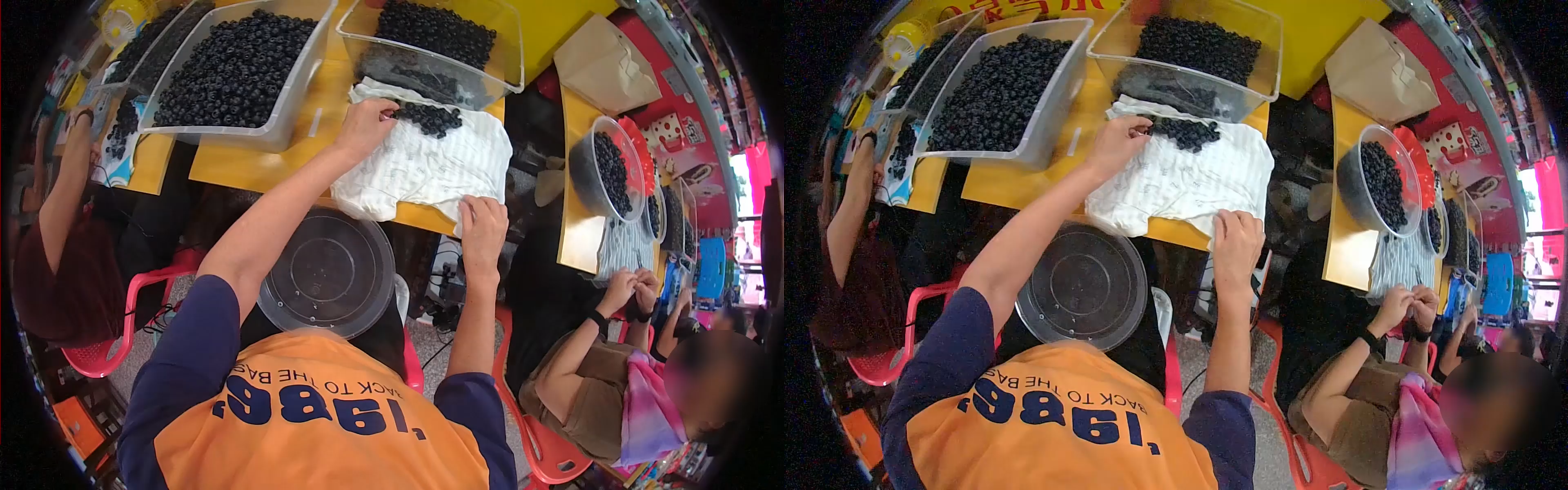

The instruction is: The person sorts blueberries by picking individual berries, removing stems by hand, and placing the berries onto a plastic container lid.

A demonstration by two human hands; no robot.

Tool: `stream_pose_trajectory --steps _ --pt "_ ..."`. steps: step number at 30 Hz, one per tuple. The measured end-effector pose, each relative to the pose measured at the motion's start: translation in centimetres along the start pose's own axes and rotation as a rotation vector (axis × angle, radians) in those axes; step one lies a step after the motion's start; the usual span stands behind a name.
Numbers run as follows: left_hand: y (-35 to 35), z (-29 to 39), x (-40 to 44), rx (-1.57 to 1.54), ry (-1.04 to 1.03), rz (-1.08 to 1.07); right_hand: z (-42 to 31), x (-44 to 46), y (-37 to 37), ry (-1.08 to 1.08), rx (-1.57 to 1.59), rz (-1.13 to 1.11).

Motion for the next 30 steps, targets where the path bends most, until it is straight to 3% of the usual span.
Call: stream_pose_trajectory --steps 5,7,8,9,10,11,13,15,18,21,27,30 --pt "0.6 -3.1 -1.0 -0.408 0.194 -0.04 -0.2 -0.3 0.0 0.018 0.008 0.063" --pt "-0.6 -3.0 -2.3 -1.14 0.378 -0.137 -1.6 -0.5 1.3 0.043 0.028 0.095" --pt "-0.2 -2.6 -3.0 -1.144 0.373 -0.134 -0.9 -0.9 1.4 -0.147 0.258 0.053" --pt "0.1 -1.4 -4.0 -1.341 0.398 -0.165 -0.4 -1.5 1.2 -0.34 0.487 0.009" --pt "0.3 -0.2 -5.0 -1.538 0.422 -0.198 -0.6 -1.7 1.0 -0.318 0.645 0.025" --pt "0.6 0.4 -6.1 -1.543 0.417 -0.197 -0.9 -1.9 1.0 -0.314 0.641 0.026" --pt "0.9 2.3 -8.5 -1.688 0.396 -0.294 -2.4 -2.5 0.5 -0.331 1.06 0.033" --pt "1.3 3.1 -11.0 -1.645 0.443 -0.254 -4.9 -2.8 1.1 -0.297 1.088 0.04" --pt "1.8 5.4 -14.1 -1.772 0.443 -0.38 -9.6 -2.8 2.0 -0.198 1.232 -0.051" --pt "2.9 6.5 -16.8 -1.701 0.488 -0.357 -13.5 -2.7 3.5 -0.007 1.142 -0.071" --pt "4.9 6.2 -20.1 -1.717 0.44 -0.233 -17.6 -3.4 4.2 0.073 0.898 -0.089" --pt "5.6 5.7 -21.2 -1.71 0.39 -0.199 -20.3 -3.7 4.9 0.225 0.624 -0.073"
Point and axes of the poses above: each hand's wrist, its own x-axis towards the middle knuckle, its own y-axis out of the back of the hand, z = x × y, the point moved 7 cm from there along x, towards the middle knuckle, and after that the axes turned 7 degrees about -z, right-handed, at the moved point
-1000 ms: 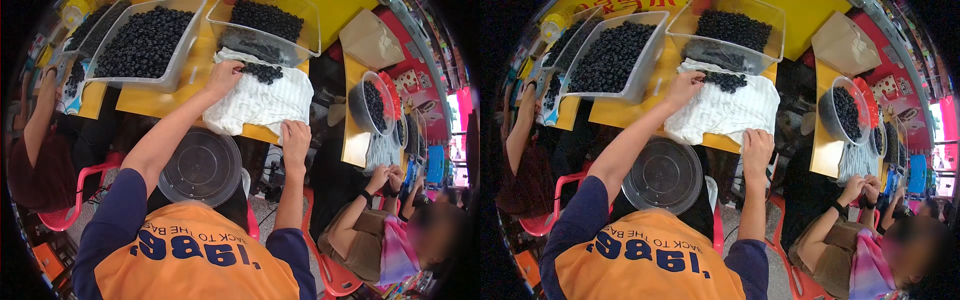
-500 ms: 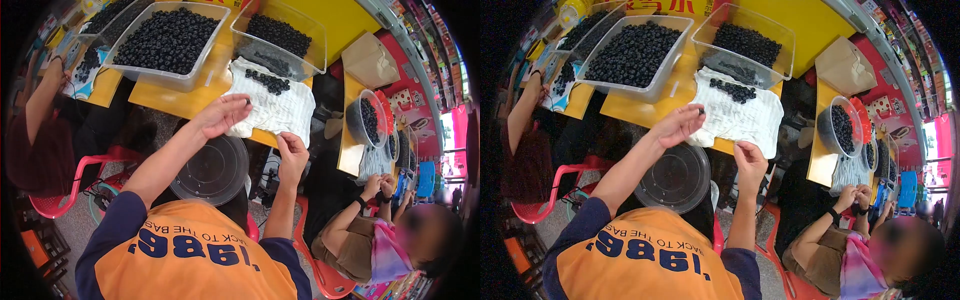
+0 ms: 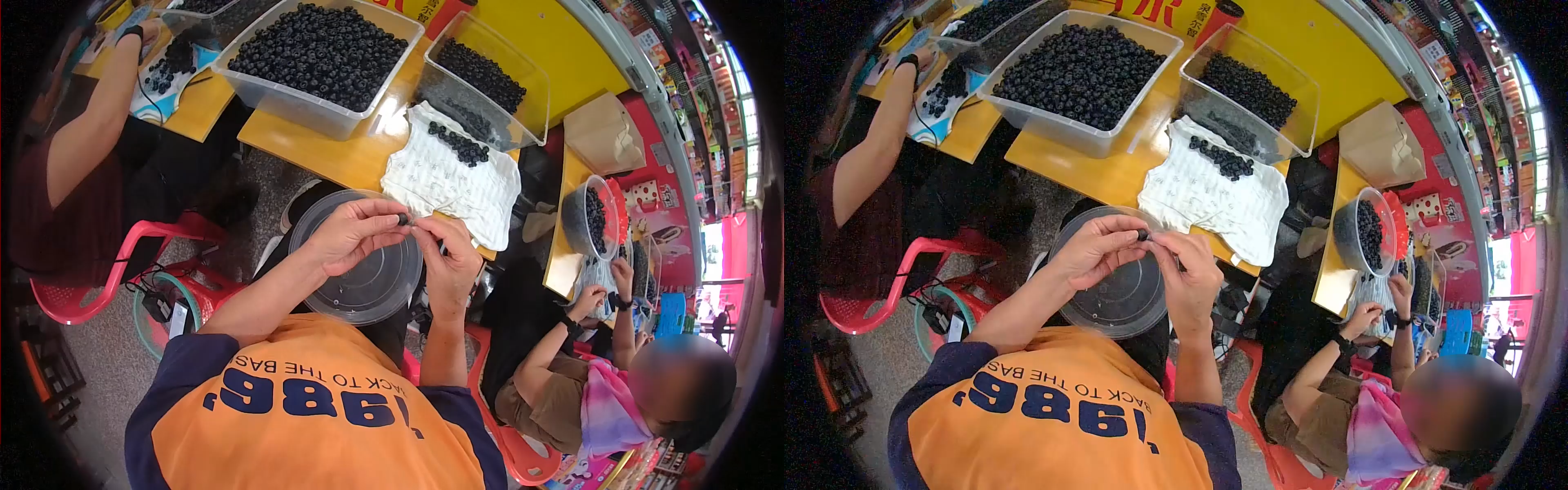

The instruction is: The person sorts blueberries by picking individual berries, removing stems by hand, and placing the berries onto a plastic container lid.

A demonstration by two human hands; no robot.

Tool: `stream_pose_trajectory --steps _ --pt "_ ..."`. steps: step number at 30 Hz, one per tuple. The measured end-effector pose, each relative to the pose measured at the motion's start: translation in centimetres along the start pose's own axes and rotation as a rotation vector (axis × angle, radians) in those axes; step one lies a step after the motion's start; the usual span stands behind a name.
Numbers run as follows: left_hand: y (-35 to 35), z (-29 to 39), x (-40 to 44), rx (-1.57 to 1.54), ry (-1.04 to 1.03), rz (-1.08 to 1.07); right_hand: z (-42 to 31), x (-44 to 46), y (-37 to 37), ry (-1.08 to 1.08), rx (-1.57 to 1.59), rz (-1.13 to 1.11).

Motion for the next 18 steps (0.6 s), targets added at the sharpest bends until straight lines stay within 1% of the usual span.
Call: stream_pose_trajectory --steps 4,9,13,15,16,17,18 --pt "0.6 0.1 -1.1 0.02 -0.013 0.035 -0.9 -0.2 -1.1 0.067 -0.074 -0.039" --pt "1.6 -0.4 -1.6 -0.002 -0.009 0.053 -0.6 -0.8 -2.1 0.009 -0.079 -0.091" --pt "1.9 -0.8 -1.8 0.094 0.018 0.082 0.2 -1.4 -2.2 -0.007 -0.076 -0.058" --pt "2.1 -1.1 -2.0 0.14 0.05 0.096 1.6 -1.5 -2.7 -0.16 0.082 -0.131" --pt "2.3 -1.5 -2.1 0.123 0.1 0.085 3.5 -2.0 -3.2 -0.229 0.198 -0.175" --pt "2.5 -1.9 -2.3 0.106 0.149 0.074 4.2 -2.1 -3.0 -0.227 0.195 -0.165" --pt "2.5 -2.1 -2.3 0.117 0.183 0.023 5.1 -2.4 -3.8 -0.328 0.338 -0.28"
Point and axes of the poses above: each hand's wrist, its own x-axis towards the middle knuckle, its own y-axis out of the back of the hand, z = x × y, the point moved 7 cm from there along x, towards the middle knuckle, and after that the axes turned 7 degrees about -z, right-handed, at the moved point
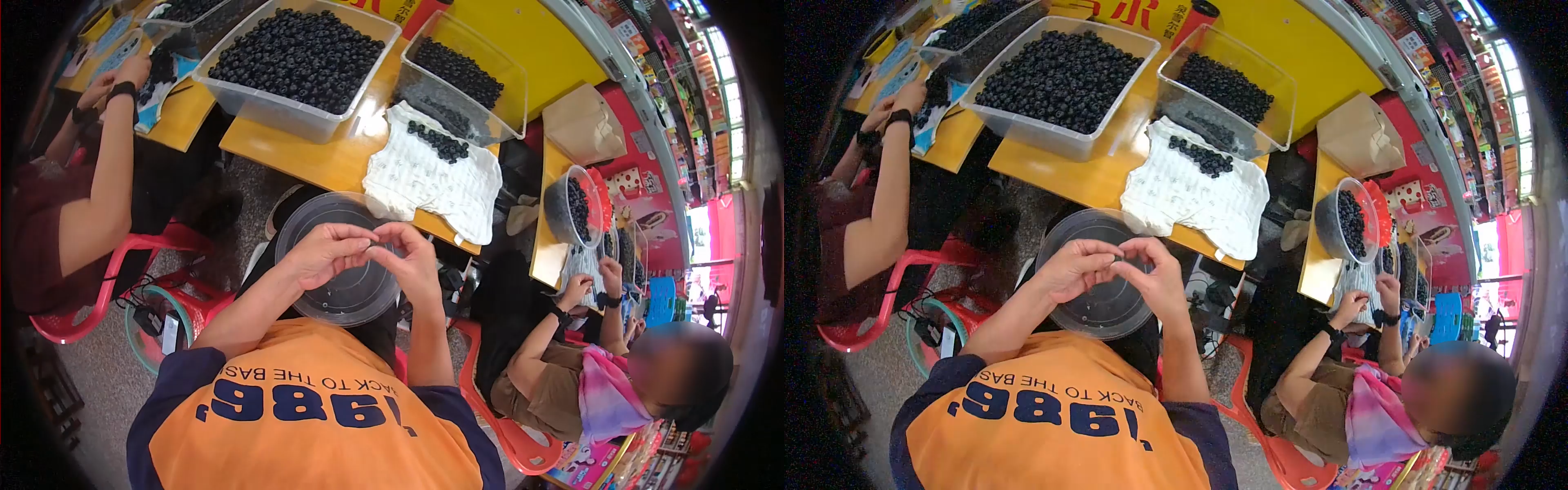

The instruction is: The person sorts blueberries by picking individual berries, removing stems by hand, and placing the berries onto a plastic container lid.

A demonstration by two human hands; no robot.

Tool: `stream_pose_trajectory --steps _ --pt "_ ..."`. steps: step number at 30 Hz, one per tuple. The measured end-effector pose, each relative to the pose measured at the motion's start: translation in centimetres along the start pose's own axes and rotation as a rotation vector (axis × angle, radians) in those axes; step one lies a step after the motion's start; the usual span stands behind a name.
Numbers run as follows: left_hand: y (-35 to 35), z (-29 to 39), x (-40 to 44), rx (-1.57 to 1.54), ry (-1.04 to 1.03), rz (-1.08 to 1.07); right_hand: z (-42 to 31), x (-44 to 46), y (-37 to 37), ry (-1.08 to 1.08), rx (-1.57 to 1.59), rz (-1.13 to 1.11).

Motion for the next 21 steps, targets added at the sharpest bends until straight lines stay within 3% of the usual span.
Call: stream_pose_trajectory --steps 1,2,3,5,6,8,10,13,21 --pt "0.5 -0.1 -0.1 0.006 0.003 -0.008 1.3 0.1 -0.6 -0.099 0.138 -0.122" --pt "0.7 -0.7 -0.3 -0.042 0.053 -0.047 3.1 0.4 -1.1 -0.048 0.192 -0.205" --pt "0.6 -1.3 -0.5 -0.089 0.104 -0.085 1.3 0.4 -0.9 -0.052 0.019 -0.276" --pt "0.6 -2.5 -0.8 -0.254 0.134 -0.023 1.7 1.4 0.5 -0.076 0.236 -0.343" --pt "0.5 -2.6 -0.8 -0.324 0.111 -0.04 3.1 2.5 2.8 -0.14 0.279 -0.226" --pt "0.4 -2.6 -0.7 -0.393 0.09 -0.062 5.4 5.9 8.8 -0.028 0.015 0.159" --pt "0.5 -2.0 -0.4 -0.464 0.048 -0.036 6.6 8.1 13.6 -0.023 -0.293 0.399" --pt "1.2 -2.0 -0.4 -0.431 0.032 0.0 9.1 11.2 17.0 -0.006 -0.486 0.492" --pt "2.4 -1.6 -0.2 -0.371 0.028 0.053 10.6 14.2 17.3 -0.08 -0.662 0.446"
Point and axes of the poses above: each hand's wrist, its own x-axis towards the middle knuckle, its own y-axis out of the back of the hand, z = x × y, the point moved 7 cm from there along x, towards the middle knuckle, and after that the axes turned 7 degrees about -z, right-handed, at the moved point
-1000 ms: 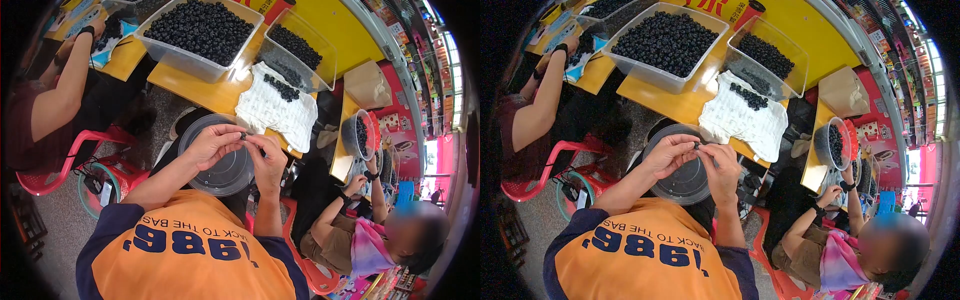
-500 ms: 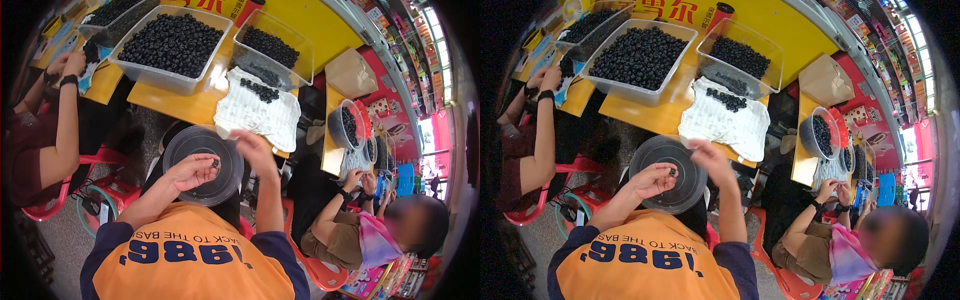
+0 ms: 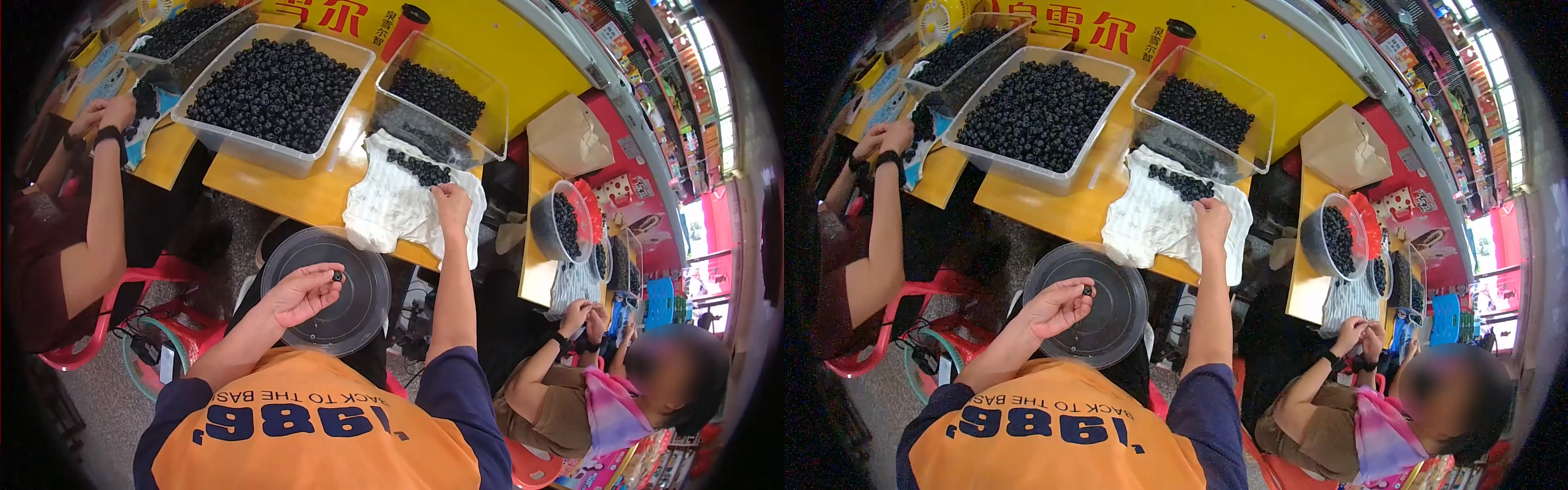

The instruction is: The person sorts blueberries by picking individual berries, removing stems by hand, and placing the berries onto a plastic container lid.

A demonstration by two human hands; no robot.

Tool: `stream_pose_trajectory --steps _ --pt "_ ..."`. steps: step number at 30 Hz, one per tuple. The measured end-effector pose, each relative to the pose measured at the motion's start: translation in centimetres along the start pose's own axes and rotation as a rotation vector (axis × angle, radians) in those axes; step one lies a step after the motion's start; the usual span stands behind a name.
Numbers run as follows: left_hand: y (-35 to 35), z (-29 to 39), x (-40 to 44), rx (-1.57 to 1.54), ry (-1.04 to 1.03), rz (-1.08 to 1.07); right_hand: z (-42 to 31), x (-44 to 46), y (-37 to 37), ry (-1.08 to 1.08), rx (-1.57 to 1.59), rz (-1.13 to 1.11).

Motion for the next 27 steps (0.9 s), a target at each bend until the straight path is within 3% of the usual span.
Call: stream_pose_trajectory --steps 5,11,13,17,19,27 --pt "0.3 0.0 0.1 0.022 0.008 0.03 2.2 -0.3 0.7 -0.043 0.116 0.078" --pt "0.2 -0.7 0.2 0.05 0.034 0.07 5.5 -1.0 1.0 -0.178 0.57 0.107" --pt "0.1 -0.7 0.1 0.047 0.036 0.077 4.4 -1.6 1.3 -0.12 0.834 0.065" --pt "-0.7 0.0 0.4 0.009 0.002 0.021 0.6 -4.4 2.2 -0.112 1.033 0.01" --pt "-1.5 0.6 0.4 0.016 -0.026 0.014 -2.5 -6.7 1.9 -0.106 1.45 -0.096" --pt "-4.6 1.7 1.2 0.082 -0.141 0.004 -11.8 -14.6 0.7 -0.081 1.725 -0.317"
Point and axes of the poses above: each hand's wrist, its own x-axis towards the middle knuckle, its own y-axis out of the back of the hand, z = x × y, the point moved 7 cm from there along x, towards the middle knuckle, and after that the axes turned 7 degrees about -z, right-handed, at the moved point
